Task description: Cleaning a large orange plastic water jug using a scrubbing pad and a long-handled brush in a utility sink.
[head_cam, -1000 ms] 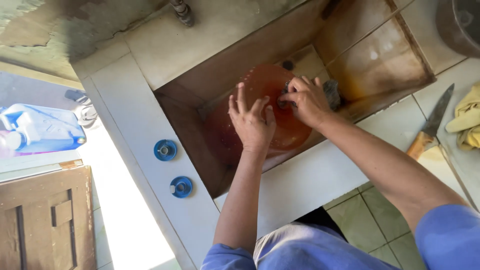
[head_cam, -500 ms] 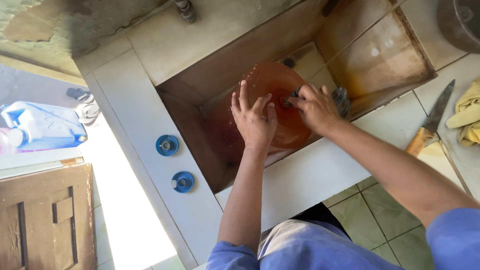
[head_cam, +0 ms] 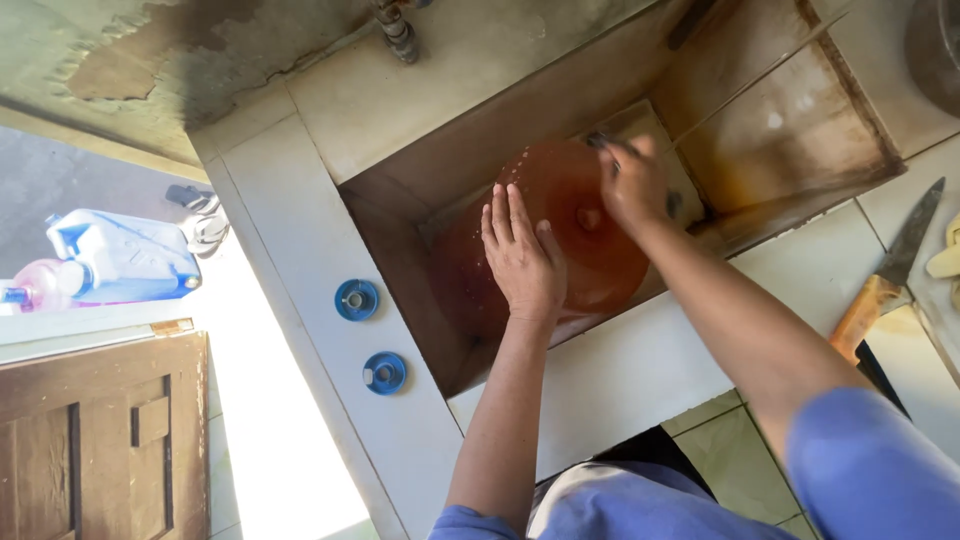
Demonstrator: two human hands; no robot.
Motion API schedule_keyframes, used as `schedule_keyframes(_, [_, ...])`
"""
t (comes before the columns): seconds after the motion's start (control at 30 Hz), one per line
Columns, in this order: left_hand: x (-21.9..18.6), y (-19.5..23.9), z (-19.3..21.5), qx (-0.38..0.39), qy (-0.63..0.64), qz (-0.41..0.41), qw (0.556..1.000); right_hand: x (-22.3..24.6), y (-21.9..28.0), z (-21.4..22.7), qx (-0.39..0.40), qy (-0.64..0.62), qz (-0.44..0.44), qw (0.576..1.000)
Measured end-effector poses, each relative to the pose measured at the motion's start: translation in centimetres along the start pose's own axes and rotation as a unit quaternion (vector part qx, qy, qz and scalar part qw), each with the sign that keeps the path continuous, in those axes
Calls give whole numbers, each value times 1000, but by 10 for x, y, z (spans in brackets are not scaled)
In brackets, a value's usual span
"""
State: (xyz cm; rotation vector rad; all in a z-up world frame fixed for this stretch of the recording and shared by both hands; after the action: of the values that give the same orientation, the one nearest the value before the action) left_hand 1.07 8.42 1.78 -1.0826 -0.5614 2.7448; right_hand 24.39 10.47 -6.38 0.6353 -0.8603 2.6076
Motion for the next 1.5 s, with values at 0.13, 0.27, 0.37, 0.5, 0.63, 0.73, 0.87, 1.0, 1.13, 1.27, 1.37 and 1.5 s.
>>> schedule_keyframes(0.13, [1, -3, 0, -16, 14, 8, 1000, 19, 60, 33, 171, 138, -51, 974])
schedule_keyframes(0.27, [3, 0, 0, -5, 19, 14, 1000, 122, 52, 40, 139, -153, 60, 977])
schedule_keyframes(0.37, [0, -2, -2, -1, 17, 7, 1000, 106, -8, 1, 70, -180, 84, 978])
schedule_keyframes(0.5, [0, -4, 4, 2, 20, 13, 1000, 28, -20, -27, -5, -66, 47, 997])
schedule_keyframes(0.63, [1, 1, 3, -18, 46, 32, 998, 45, 33, 23, 40, 0, -13, 999])
schedule_keyframes(0.73, [6, 4, 4, -38, 64, 43, 996, 124, 28, 42, 112, -153, -8, 982])
schedule_keyframes(0.87, [6, 2, 3, -33, 64, 36, 997, 150, -27, -8, 148, -238, 103, 954])
schedule_keyframes(1.0, [6, 1, -2, -32, 63, 26, 997, 71, -59, -98, 156, -186, 77, 967])
schedule_keyframes(1.13, [75, 8, -5, -5, 70, 129, 989, -11, -41, -107, 285, -190, -289, 894])
schedule_keyframes(1.27, [226, 41, -22, -109, 240, 501, 824, -31, -36, -86, 292, -15, -333, 896])
schedule_keyframes(1.37, [259, 68, -58, -120, 286, 611, 728, -41, -27, -84, 319, 16, -409, 855])
schedule_keyframes(1.5, [303, 112, -130, -138, 346, 726, 577, -46, -23, -92, 365, 3, -442, 819])
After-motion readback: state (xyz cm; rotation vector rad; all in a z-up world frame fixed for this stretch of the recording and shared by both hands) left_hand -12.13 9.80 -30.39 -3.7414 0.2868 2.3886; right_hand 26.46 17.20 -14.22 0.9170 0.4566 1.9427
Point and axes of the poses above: each hand's wrist, its own y-axis away from the middle knuckle, its own z-axis out of the back of the hand, x = y × z, the point moved 10 cm from there along -y, towards the middle knuckle, and after that the axes turned 12 degrees about -x, right-handed, at the moved point
